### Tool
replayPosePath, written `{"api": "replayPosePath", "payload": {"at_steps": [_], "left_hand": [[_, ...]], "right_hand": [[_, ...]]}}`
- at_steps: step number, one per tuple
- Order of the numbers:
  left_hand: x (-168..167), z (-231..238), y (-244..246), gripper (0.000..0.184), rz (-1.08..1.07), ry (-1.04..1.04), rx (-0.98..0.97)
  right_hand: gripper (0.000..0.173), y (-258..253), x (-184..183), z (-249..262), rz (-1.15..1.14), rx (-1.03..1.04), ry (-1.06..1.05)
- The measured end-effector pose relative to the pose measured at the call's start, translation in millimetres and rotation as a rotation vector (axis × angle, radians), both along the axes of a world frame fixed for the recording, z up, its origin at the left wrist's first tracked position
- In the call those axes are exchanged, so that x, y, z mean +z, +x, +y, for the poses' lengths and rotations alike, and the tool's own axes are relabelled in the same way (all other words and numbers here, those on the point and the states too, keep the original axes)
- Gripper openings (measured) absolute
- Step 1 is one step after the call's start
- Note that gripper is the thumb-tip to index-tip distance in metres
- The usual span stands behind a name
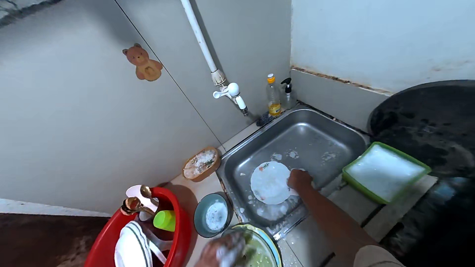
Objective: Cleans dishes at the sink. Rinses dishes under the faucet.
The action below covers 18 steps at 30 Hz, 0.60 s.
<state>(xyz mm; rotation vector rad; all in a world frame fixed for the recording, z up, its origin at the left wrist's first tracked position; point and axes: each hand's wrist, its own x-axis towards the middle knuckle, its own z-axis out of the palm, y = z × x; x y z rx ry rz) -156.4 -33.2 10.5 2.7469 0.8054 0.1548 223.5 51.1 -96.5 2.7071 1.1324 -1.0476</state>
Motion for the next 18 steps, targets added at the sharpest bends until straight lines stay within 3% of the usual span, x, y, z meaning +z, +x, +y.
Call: {"api": "replayPosePath", "payload": {"at_steps": [2, 4, 6, 8, 13, 18], "left_hand": [[9, 59, 54, 0.038, 0.104, 0.121, 0.146], [9, 122, 114, 0.036, 0.412, -0.055, 0.296], [-14, 176, 162, 0.035, 0.625, -0.191, 0.408], [-51, 214, 189, 0.035, 0.694, -0.231, 0.453], [-112, 255, 211, 0.040, 0.761, -0.254, 0.512], [-122, 257, 213, 0.036, 0.807, -0.283, 0.513]], "right_hand": [[0.045, 6, -5, 4, 0.006, 0.009, -0.010], [0.046, 12, -4, 9, 0.028, 0.004, -0.023], [0.046, 16, -3, 14, 0.063, -0.005, -0.037], [0.045, 19, -3, 16, 0.102, -0.017, -0.035], [0.045, 26, -7, 17, 0.151, -0.019, -0.011], [0.048, 26, -12, 23, 0.147, 0.017, -0.073]]}}
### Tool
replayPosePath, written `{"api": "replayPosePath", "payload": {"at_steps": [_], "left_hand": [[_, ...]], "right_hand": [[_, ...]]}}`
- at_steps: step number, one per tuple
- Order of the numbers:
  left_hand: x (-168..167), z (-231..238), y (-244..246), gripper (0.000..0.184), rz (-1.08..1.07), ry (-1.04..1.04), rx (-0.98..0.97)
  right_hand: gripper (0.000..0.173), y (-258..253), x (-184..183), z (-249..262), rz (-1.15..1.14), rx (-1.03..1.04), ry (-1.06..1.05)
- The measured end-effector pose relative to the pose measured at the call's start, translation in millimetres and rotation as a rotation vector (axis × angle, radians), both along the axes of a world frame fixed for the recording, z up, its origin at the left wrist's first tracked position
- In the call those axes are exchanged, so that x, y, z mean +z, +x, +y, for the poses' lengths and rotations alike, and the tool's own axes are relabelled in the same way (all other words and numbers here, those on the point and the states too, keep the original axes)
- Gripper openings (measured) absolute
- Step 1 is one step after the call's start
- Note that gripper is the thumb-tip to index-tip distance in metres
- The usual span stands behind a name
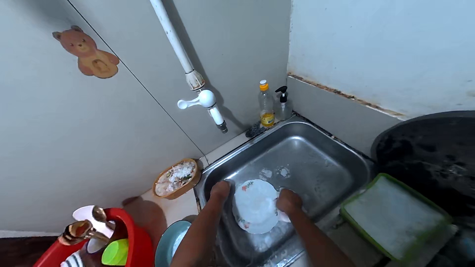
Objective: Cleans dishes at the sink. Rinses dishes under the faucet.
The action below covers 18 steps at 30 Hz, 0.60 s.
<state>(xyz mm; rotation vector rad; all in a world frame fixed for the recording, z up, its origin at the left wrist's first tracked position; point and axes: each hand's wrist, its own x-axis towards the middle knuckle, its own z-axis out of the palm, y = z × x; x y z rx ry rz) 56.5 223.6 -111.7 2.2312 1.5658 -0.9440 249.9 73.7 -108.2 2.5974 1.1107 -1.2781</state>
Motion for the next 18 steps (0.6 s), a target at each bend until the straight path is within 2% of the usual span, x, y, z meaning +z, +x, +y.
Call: {"api": "replayPosePath", "payload": {"at_steps": [3, 6, 10, 13, 16, 18], "left_hand": [[-1, 5, -2, 0.041, -0.015, -0.013, -0.022], [22, 0, 0, 0.037, -0.106, 0.012, -0.022], [88, 0, -26, 0.027, -0.376, 0.322, 0.020], [130, 10, -65, 0.026, -0.448, 0.563, 0.120], [147, 9, -91, 0.033, -0.440, 0.662, 0.208], [148, -5, -95, 0.037, -0.477, 0.676, 0.188]], "right_hand": [[0.049, 3, -4, 2, 0.004, -0.003, 0.003], [0.047, 7, -3, 1, 0.025, -0.015, 0.016], [0.045, 8, -2, -1, 0.043, -0.015, 0.037], [0.042, 9, -3, -1, 0.037, -0.024, 0.040], [0.045, 10, -6, 1, 0.055, -0.010, 0.048], [0.046, 12, -7, -1, 0.104, -0.010, 0.088]]}}
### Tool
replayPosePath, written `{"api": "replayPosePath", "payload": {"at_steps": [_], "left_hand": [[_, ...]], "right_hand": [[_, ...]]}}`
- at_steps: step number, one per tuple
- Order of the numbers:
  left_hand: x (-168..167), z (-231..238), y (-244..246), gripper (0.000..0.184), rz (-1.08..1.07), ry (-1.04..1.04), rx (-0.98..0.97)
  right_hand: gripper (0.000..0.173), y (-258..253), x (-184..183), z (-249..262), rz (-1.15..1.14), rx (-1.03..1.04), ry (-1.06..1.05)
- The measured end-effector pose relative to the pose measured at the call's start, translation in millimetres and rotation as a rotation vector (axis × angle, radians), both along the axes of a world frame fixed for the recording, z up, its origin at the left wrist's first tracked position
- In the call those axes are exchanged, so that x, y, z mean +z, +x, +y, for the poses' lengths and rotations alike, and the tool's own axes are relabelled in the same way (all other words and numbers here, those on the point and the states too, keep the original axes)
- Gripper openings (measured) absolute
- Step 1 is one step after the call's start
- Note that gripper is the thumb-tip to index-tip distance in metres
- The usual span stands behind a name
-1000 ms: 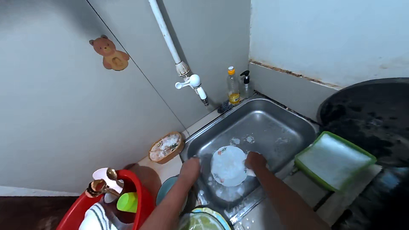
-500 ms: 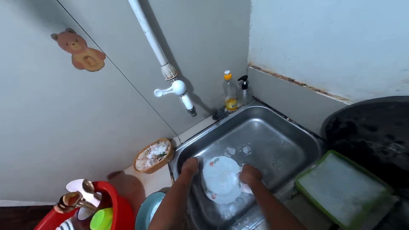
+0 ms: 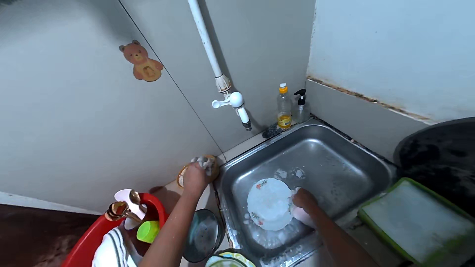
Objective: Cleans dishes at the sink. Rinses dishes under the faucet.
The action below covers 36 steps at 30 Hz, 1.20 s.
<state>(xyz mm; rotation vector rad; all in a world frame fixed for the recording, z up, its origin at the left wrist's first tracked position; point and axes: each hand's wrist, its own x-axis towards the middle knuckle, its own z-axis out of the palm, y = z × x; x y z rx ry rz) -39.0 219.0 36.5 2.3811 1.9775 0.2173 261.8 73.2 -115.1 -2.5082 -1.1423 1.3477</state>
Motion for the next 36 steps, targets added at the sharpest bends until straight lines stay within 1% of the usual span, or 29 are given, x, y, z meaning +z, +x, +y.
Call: {"api": "replayPosePath", "payload": {"at_steps": [1, 3, 6, 7, 9, 11, 12, 13, 14, 15, 16, 17, 18, 19, 20, 21, 22, 23, 24, 25, 26, 27, 28, 30, 31, 33, 34, 35, 36], "left_hand": [[-3, -9, 0, 0.038, -0.026, -0.007, -0.024], [-11, -28, 4, 0.040, -0.098, -0.112, -0.036], [-31, -46, 14, 0.040, -0.223, -0.283, -0.056], [-37, -49, 17, 0.043, -0.250, -0.331, -0.072], [-44, -54, 25, 0.061, -0.245, -0.373, -0.099], [-37, -54, 30, 0.083, -0.205, -0.347, -0.125], [-28, -52, 29, 0.090, -0.200, -0.328, -0.165], [-17, -50, 27, 0.091, -0.216, -0.312, -0.238], [-7, -49, 22, 0.086, -0.257, -0.300, -0.339], [2, -48, 16, 0.074, -0.321, -0.306, -0.431], [11, -48, 11, 0.055, -0.386, -0.334, -0.486], [22, -53, 7, 0.038, -0.443, -0.371, -0.499], [33, -62, 5, 0.029, -0.487, -0.398, -0.478], [41, -74, 5, 0.027, -0.533, -0.399, -0.426], [48, -88, 7, 0.027, -0.593, -0.383, -0.353], [52, -103, 11, 0.028, -0.668, -0.357, -0.267], [55, -116, 16, 0.029, -0.761, -0.338, -0.173], [58, -130, 21, 0.031, -0.869, -0.339, -0.072], [60, -142, 24, 0.030, -0.999, -0.358, 0.023], [60, -151, 26, 0.027, -1.162, -0.376, 0.106], [57, -158, 28, 0.021, -1.338, -0.405, 0.164], [53, -164, 28, 0.017, -1.469, -0.422, 0.198], [48, -170, 27, 0.015, -1.543, -0.427, 0.219], [36, -185, 22, 0.012, -1.606, -0.425, 0.245], [32, -194, 20, 0.012, -1.618, -0.438, 0.255], [24, -213, 20, 0.012, -1.626, -0.493, 0.262], [20, -221, 21, 0.014, -1.607, -0.518, 0.256], [16, -227, 19, 0.016, -1.584, -0.542, 0.243], [13, -230, 17, 0.018, -1.572, -0.571, 0.225]], "right_hand": [[0.046, 0, 0, -2, 0.032, -0.010, 0.032], [0.044, -5, 11, -4, 0.099, -0.017, 0.083], [0.042, -24, 43, 0, 0.163, -0.044, 0.213], [0.043, -33, 59, 4, 0.141, -0.027, 0.246], [0.044, -52, 92, 12, 0.009, 0.089, 0.301], [0.040, -72, 129, 13, -0.129, 0.274, 0.381], [0.034, -78, 150, 10, -0.186, 0.395, 0.434], [0.029, -81, 169, 7, -0.236, 0.525, 0.508], [0.024, -81, 186, 4, -0.273, 0.646, 0.591], [0.019, -78, 202, 2, -0.300, 0.754, 0.677], [0.015, -73, 214, 2, -0.318, 0.831, 0.762], [0.014, -68, 225, 3, -0.330, 0.851, 0.842], [0.015, -64, 232, 5, -0.341, 0.801, 0.919], [0.020, -62, 236, 5, -0.328, 0.675, 0.994], [0.029, -62, 238, 6, -0.287, 0.487, 1.064], [0.039, -64, 238, 8, -0.221, 0.273, 1.136], [0.054, -68, 237, 7, -0.127, 0.091, 1.166], [0.067, -73, 234, 5, -0.031, -0.020, 1.164], [0.075, -82, 228, -1, 0.055, -0.055, 1.135], [0.074, -92, 220, -9, 0.099, -0.023, 1.110], [0.067, -103, 207, -17, 0.063, 0.057, 1.141], [0.057, -112, 191, -23, -0.019, 0.155, 1.229], [0.056, -117, 178, -30, -0.068, 0.249, 1.269], [0.048, -121, 156, -42, -0.145, 0.343, 1.259], [0.046, -121, 149, -47, -0.146, 0.341, 1.186], [0.042, -122, 150, -57, -0.096, 0.278, 0.941], [0.046, -127, 158, -63, -0.039, 0.267, 0.792], [0.050, -135, 167, -70, 0.015, 0.287, 0.698], [0.052, -142, 176, -79, 0.066, 0.320, 0.688]]}}
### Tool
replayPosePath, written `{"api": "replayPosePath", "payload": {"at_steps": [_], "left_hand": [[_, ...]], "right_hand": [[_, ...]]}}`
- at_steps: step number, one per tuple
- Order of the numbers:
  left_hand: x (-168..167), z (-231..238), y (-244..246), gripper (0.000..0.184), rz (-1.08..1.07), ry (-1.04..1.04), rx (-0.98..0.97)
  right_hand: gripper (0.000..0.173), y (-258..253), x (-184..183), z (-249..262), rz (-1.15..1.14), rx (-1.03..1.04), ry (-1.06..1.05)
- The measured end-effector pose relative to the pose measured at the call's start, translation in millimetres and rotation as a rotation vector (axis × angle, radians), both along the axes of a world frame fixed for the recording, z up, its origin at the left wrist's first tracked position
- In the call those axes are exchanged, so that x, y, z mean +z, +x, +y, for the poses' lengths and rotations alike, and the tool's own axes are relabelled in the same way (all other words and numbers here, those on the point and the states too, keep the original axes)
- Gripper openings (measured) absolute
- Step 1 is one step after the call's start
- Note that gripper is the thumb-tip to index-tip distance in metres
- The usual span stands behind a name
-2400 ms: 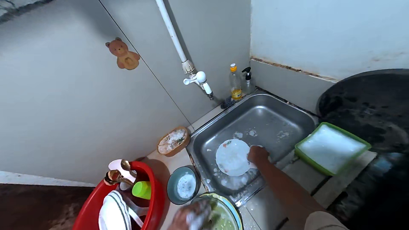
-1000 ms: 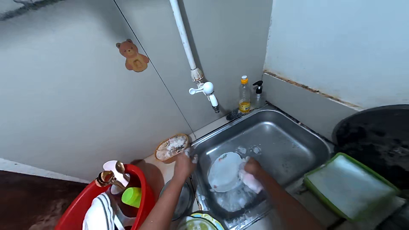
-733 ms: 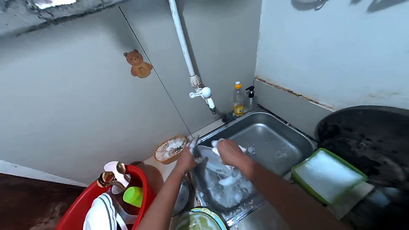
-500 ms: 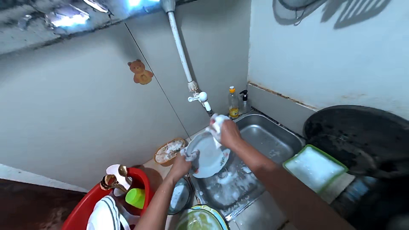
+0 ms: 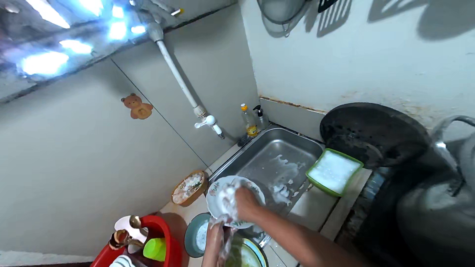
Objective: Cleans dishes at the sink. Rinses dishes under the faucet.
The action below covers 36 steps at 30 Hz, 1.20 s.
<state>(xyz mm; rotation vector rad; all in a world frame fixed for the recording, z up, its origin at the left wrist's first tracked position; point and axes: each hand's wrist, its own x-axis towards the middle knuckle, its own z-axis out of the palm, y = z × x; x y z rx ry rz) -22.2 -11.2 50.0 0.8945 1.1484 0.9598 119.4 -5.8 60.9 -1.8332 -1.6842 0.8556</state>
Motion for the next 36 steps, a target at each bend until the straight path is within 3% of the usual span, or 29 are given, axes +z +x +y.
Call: {"api": "replayPosePath", "payload": {"at_steps": [2, 5, 7, 10, 14, 18, 20, 23, 25, 26, 28, 30, 33, 36], "left_hand": [[0, -10, -4, 0.025, 0.016, 0.022, -0.075], [10, -39, -3, 0.035, 0.083, 0.088, -0.189], [8, -42, -3, 0.034, 0.066, 0.088, -0.247], [2, -37, -4, 0.024, 0.016, 0.070, -0.307], [7, -52, -3, 0.023, 0.036, 0.092, -0.327], [3, -37, -5, 0.021, 0.008, 0.068, -0.341], [4, -42, -9, 0.023, 0.019, 0.082, -0.329], [4, -53, -7, 0.030, 0.013, 0.133, -0.188], [-3, -45, -6, 0.025, -0.002, 0.123, -0.067], [-7, -38, -4, 0.021, -0.001, 0.104, -0.012], [-18, -26, -5, 0.034, 0.058, 0.098, 0.052], [-18, -26, -7, 0.046, 0.114, 0.091, 0.049], [-15, -34, -4, 0.051, 0.158, 0.028, -0.071], [-19, -24, 0, 0.054, 0.122, 0.021, -0.084]], "right_hand": [[0.050, -1, -2, -8, 0.057, 0.019, 0.083], [0.038, 26, -24, 4, 0.115, -0.202, 0.151], [0.039, 18, -24, 3, 0.144, -0.277, 0.214], [0.037, -6, -13, -9, 0.197, -0.154, 0.384], [0.039, 31, -24, 16, 0.129, -0.283, 0.255], [0.040, -6, -10, -7, 0.198, -0.049, 0.472], [0.037, 8, -13, -3, 0.150, -0.091, 0.385], [0.039, 40, -25, 14, 0.029, -0.414, 0.134], [0.040, 26, -22, -1, 0.039, -0.359, -0.028], [0.043, 13, -20, -14, 0.066, -0.258, -0.024], [0.048, -10, -32, -29, 0.093, -0.118, 0.106], [0.047, -6, -50, -22, 0.082, -0.174, 0.113], [0.044, 21, -53, 6, -0.001, -0.414, 0.046], [0.048, -11, -21, -14, 0.097, -0.225, 0.082]]}}
